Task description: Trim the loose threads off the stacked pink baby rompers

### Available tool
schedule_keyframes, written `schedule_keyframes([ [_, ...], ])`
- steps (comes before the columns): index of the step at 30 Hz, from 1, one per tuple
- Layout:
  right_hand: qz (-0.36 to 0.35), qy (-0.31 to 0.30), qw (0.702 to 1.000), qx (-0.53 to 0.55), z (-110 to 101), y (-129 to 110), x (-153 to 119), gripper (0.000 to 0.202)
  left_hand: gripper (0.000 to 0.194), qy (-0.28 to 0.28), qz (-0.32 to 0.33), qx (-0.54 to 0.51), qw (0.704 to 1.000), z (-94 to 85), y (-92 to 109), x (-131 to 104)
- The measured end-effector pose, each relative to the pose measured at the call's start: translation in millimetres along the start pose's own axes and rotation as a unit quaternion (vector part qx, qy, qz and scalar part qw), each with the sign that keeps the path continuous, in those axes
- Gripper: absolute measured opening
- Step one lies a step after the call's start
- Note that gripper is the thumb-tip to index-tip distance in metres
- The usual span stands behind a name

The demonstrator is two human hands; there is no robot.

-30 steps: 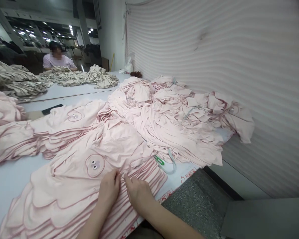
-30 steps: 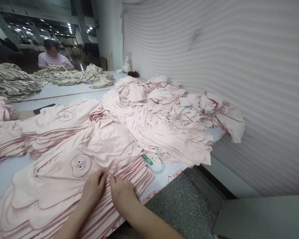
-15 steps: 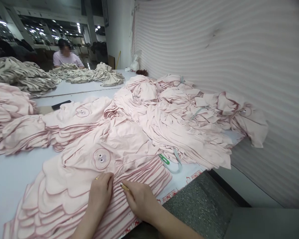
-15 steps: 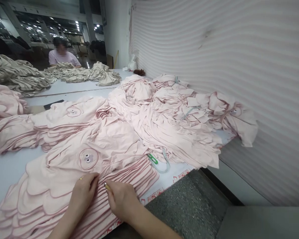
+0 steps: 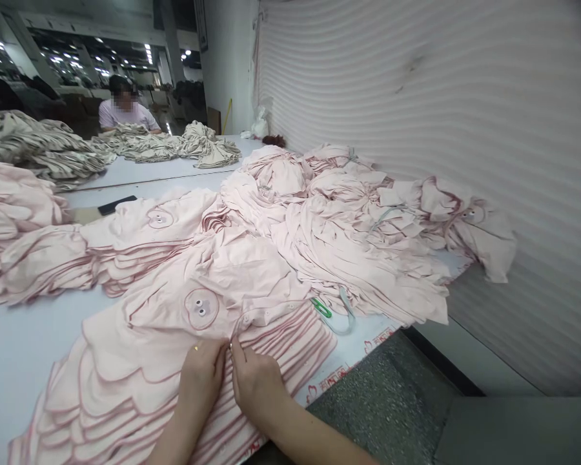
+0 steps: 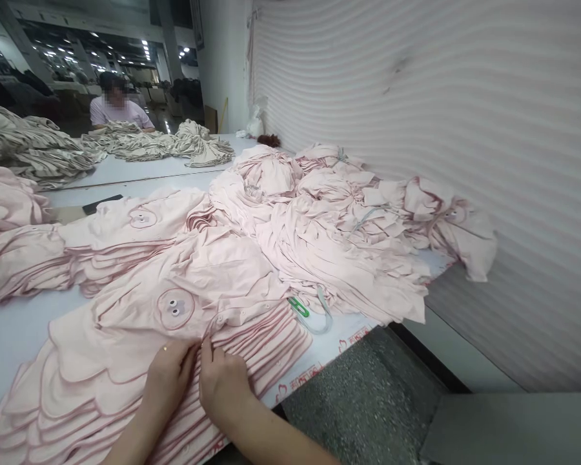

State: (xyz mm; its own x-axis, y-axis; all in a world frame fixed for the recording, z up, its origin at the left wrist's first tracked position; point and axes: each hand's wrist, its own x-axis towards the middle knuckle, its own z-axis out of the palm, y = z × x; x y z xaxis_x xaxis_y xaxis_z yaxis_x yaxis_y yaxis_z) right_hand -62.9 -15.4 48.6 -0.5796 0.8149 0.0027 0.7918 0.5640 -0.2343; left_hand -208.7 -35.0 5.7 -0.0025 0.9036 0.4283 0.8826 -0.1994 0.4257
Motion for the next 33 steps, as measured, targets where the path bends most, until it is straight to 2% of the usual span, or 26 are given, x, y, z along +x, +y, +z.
schedule_keyframes([
  [2, 0.038, -0.023, 0.998, -0.044, 7.5, -4.0, 7.5, 0.046, 0.025, -0.013, 0.0, 0.01, 1.0, 3.7, 7.1, -6.9],
  [4, 0.021, -0.033, 0.998, -0.054, 6.4, -0.1, 9.8, 0.046, 0.027, -0.026, -0.024, 0.024, 0.999, 5.9, 11.4, -7.3],
  [7, -0.046, -0.047, 0.996, -0.051, -10.9, 16.0, -2.0, 0.053, 0.024, -0.042, -0.082, 0.038, 0.995, 4.8, 6.6, 8.2],
  [10, -0.041, -0.035, 0.998, -0.016, -32.6, 26.7, -21.6, 0.052, 0.021, -0.037, -0.143, 0.038, 0.988, 2.0, -3.0, 28.6],
  [13, -0.038, -0.006, 0.999, 0.027, -41.5, 24.1, -28.6, 0.042, 0.021, -0.042, -0.163, 0.006, 0.986, 1.4, -4.0, 35.5],
  [16, -0.006, -0.015, 1.0, 0.021, -35.3, 17.8, -17.5, 0.033, 0.025, -0.053, -0.153, -0.039, 0.986, 2.1, 1.3, 30.2],
  [20, 0.01, -0.018, 1.0, 0.011, -22.4, 15.1, -1.5, 0.038, 0.028, -0.049, -0.162, -0.067, 0.983, 3.8, 5.1, 22.6],
  [25, 0.001, 0.01, 0.999, 0.036, -21.6, 18.5, -9.9, 0.033, 0.029, -0.031, -0.192, -0.068, 0.979, 4.9, 6.7, 23.5],
  [29, 0.007, 0.005, 0.999, 0.048, -22.9, 19.2, -14.3, 0.028, 0.023, -0.043, -0.181, -0.076, 0.98, 1.9, 7.2, 27.6],
  [33, 0.018, -0.017, 1.0, 0.018, -13.7, 10.1, 0.0, 0.038, 0.026, -0.045, -0.145, -0.082, 0.985, 1.8, 9.7, 23.2],
])
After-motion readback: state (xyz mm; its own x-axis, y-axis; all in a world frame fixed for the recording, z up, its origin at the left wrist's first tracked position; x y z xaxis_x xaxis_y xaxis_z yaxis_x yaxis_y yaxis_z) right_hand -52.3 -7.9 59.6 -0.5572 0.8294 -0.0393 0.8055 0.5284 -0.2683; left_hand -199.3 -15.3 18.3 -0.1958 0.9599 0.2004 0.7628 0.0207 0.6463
